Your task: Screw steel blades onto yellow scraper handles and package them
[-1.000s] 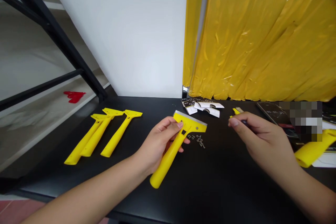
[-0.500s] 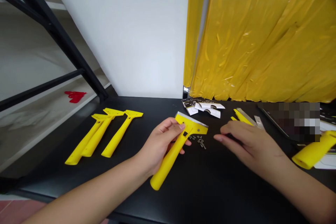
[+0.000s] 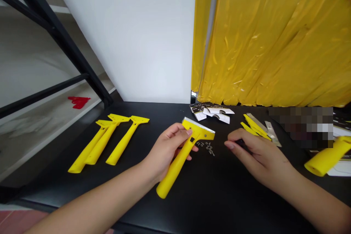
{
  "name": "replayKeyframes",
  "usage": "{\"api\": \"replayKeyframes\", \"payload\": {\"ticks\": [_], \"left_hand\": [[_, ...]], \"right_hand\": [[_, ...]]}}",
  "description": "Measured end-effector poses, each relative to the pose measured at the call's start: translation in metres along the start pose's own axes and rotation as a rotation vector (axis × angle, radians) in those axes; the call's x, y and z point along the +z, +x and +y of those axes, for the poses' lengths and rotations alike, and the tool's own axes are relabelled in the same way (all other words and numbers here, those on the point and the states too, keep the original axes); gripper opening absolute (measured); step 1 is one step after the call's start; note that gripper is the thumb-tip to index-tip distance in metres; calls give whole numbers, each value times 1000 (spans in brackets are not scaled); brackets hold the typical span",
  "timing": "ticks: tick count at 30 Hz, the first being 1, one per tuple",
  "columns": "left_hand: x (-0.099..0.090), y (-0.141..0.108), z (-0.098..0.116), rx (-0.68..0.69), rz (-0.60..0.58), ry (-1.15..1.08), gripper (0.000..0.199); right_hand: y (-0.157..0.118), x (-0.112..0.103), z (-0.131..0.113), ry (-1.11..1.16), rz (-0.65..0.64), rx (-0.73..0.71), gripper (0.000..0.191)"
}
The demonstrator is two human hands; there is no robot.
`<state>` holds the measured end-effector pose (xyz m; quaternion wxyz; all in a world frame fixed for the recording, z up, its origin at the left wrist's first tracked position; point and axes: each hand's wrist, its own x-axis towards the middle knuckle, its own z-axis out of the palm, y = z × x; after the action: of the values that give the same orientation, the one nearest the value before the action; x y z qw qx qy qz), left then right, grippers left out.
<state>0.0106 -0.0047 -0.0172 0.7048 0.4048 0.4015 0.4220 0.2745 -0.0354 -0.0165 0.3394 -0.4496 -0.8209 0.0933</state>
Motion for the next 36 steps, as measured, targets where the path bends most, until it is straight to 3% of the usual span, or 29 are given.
{"api": "replayKeyframes", "payload": {"ticks": [12, 22, 36], "left_hand": [[1, -1, 0, 10, -6, 25, 28], [1, 0, 0, 2, 2, 25, 28], [0, 0, -1, -9, 3, 11, 32]], "right_hand": [[0, -1, 0, 22, 33, 63, 21], [-1, -8, 2, -26, 65, 6, 8], [0, -10, 5, -36, 109, 67, 14]]}}
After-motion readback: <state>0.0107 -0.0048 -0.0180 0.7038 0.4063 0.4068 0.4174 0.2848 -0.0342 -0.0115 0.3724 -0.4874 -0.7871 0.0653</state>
